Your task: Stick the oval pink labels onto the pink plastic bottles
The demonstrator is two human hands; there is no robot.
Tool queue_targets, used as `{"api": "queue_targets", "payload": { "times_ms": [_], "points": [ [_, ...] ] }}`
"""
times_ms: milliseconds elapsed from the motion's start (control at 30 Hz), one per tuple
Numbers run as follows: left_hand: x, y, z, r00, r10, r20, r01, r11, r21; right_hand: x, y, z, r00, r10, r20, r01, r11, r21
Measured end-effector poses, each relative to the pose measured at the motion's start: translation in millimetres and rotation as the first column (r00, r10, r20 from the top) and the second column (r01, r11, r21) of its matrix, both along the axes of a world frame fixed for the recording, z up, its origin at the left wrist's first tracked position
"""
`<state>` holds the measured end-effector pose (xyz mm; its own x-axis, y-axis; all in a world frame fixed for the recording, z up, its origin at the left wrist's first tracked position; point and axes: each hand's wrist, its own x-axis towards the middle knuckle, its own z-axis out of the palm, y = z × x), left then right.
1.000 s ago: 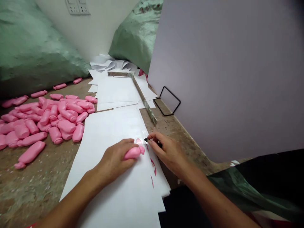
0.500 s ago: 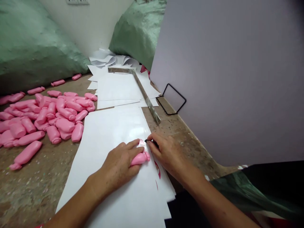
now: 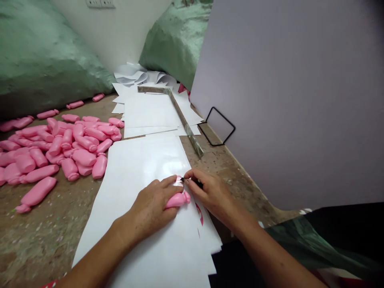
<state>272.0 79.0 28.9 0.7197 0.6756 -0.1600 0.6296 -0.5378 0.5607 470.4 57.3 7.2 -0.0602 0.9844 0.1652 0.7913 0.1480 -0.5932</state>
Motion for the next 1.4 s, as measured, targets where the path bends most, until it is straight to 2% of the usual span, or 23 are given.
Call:
{"api": "queue_targets", "payload": {
  "times_ms": [100,167,300,367,433,533,600,700,767,867,933,1000,1100,1200,1267,1300,1400],
  "points": [
    [-5,1,4.0,0.996,0.029,0.080,-0.024,0.998,-0.061,-1,-2,1.0,0.999,-0.033,0.007,0.033,0.999,-0.022],
    [-10,2,7.9,0.988,0.086,0.128,-0.064,0.984,-0.166,-2,-3,1.8,1.000,-0.012,0.017,0.013,0.999,-0.040],
    [-17,4,10.1,0.924,0.318,0.211,-0.198,0.872,-0.447,-5,-9,7.6,0.996,0.092,0.017,-0.090,0.991,-0.097],
    [-18,5,7.6,0.889,0.394,0.234,-0.232,0.827,-0.512,-5,-17,14.0,0.989,0.137,-0.048,-0.142,0.981,-0.132],
    [-17,6,4.6,0.861,0.442,0.251,-0.257,0.805,-0.535,-5,-29,23.1,0.972,0.158,-0.172,-0.186,0.969,-0.161],
    [-15,6,3.6,0.825,0.502,0.260,-0.298,0.777,-0.555,-3,-49,36.9,0.907,0.142,-0.397,-0.241,0.947,-0.211],
    [-14,5,6.3,0.815,0.518,0.259,-0.311,0.769,-0.559,-3,-56,40.1,0.880,0.051,-0.473,-0.175,0.959,-0.223],
    [-13,3,12.4,0.812,0.525,0.254,-0.317,0.764,-0.563,-6,-46,29.9,0.900,-0.126,-0.418,0.053,0.982,-0.181],
    [-13,3,15.2,0.811,0.528,0.252,-0.320,0.760,-0.565,-10,-27,17.3,0.917,-0.176,-0.358,0.133,0.981,-0.141],
    [-14,3,13.4,0.803,0.533,0.265,-0.322,0.764,-0.560,-16,-3,4.4,0.925,-0.152,-0.347,0.115,0.986,-0.124],
    [-15,3,8.1,0.797,0.535,0.282,-0.323,0.771,-0.549,-19,0,5.4,0.921,-0.119,-0.371,0.079,0.990,-0.120],
    [-15,5,2.3,0.787,0.534,0.310,-0.320,0.782,-0.535,-20,-8,13.2,0.906,-0.082,-0.415,0.042,0.994,-0.104],
    [-14,5,-0.7,0.758,0.546,0.357,-0.314,0.785,-0.534,-18,-32,28.2,0.823,-0.060,-0.564,0.036,0.998,-0.053],
    [-12,-4,6.9,0.718,0.581,0.382,-0.315,0.762,-0.566,-17,-52,36.5,0.700,-0.102,-0.707,0.045,0.994,-0.099],
    [-10,-19,14.2,0.664,0.633,0.398,-0.296,0.712,-0.637,-20,-62,38.3,0.665,-0.124,-0.736,0.028,0.990,-0.142],
    [-8,-28,17.2,0.618,0.676,0.401,-0.268,0.661,-0.701,-22,-66,39.0,0.662,-0.127,-0.739,0.020,0.988,-0.151],
    [-4,-57,21.1,0.420,0.832,0.364,-0.103,0.442,-0.891,-31,-77,42.1,0.660,-0.116,-0.742,-0.020,0.985,-0.171]
  ]
}}
